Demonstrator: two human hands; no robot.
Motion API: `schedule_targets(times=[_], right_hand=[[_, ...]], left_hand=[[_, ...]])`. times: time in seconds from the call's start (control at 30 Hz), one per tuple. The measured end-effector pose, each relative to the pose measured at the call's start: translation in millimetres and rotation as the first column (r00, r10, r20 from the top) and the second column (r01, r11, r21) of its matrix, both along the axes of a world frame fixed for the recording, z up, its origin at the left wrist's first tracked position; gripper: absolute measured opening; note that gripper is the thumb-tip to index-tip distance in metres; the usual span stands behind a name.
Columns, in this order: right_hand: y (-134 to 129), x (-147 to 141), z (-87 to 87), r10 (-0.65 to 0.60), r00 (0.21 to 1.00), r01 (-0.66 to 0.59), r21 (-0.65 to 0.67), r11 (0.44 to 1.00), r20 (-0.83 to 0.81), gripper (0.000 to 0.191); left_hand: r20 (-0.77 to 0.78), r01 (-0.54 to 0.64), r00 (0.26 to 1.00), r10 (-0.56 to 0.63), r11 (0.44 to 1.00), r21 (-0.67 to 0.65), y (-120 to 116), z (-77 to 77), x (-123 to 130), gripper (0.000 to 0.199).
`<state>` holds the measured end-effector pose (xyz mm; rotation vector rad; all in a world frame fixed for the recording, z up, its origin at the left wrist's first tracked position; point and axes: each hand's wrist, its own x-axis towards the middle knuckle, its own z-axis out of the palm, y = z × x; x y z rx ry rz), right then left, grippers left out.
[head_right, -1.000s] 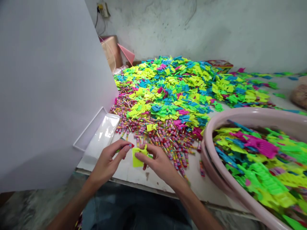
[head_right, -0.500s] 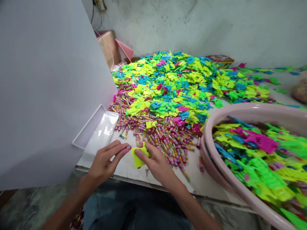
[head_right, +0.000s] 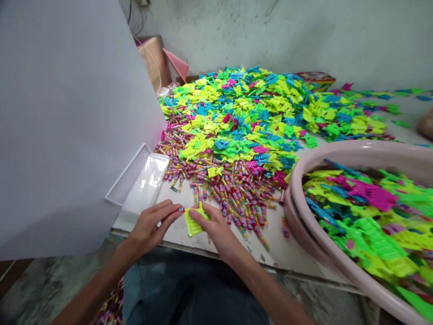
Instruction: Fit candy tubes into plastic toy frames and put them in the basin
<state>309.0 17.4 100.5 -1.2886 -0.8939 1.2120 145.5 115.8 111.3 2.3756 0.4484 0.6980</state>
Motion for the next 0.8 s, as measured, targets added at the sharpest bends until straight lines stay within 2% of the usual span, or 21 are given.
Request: schedule_targets(times=[0.07,0.13,0.17,0.23,0.3,0.43,0.6,0.73,0.8], right_hand=[[1.4,-0.4,-4.4,-0.072,0.989,0.067,0.038,0.997,0.126,0.028],[2.9,-1.3,-8.3,-0.112,0.975,0.1,0.071,0.992,0.19,0.027],[3.6,-1.8,-9.5,-0.116,0.976,0.104,0.072,0.992,0.182,0.028],[4.3,-2.9,-10.4,-0.122,0.982,0.114,0.059,0.992,0.143,0.027],[3.7,-3.9,-9.4,-0.134,0.982,0.13,0.038,0.991,0.133,0.027],[-0.4,-4.7,-8.2,-0.142,0.975,0.14,0.028,0.99,0.171,0.027],[-1.3,-3.9,-13.5,-0.113,0.988,0.112,0.01,0.994,0.102,0.028],[0.6,0.4,-13.2,-0.127,0.988,0.128,0.0,0.992,0.086,0.031],[-1.2,8.5,-11.2,-0.097,0.994,0.099,-0.026,0.995,0.058,0.031]], left_hand=[[-0.092,-0.01,0.996,0.015,0.998,0.056,0.0,-2.9,1.2,0.021],[-0.173,-0.036,0.982,0.07,0.981,0.192,-2.8,-5.3,3.9,0.025],[-0.199,-0.054,0.974,0.112,0.96,0.273,-5.0,-5.9,5.6,0.027],[-0.214,-0.09,0.958,0.19,0.909,0.407,-10.0,-5.9,9.3,0.045],[-0.193,-0.114,0.954,0.23,0.872,0.476,-13.7,-4.8,12.6,0.063],[-0.163,-0.101,0.966,0.199,0.875,0.474,-14.0,-3.5,14.6,0.054],[-0.179,-0.025,0.977,0.119,0.889,0.458,-14.3,-11.3,12.0,0.035],[-0.149,-0.089,0.975,0.167,0.899,0.43,-18.8,-17.2,13.8,0.032],[-0.12,-0.092,0.982,0.148,0.921,0.379,-18.3,-16.9,15.8,0.034]])
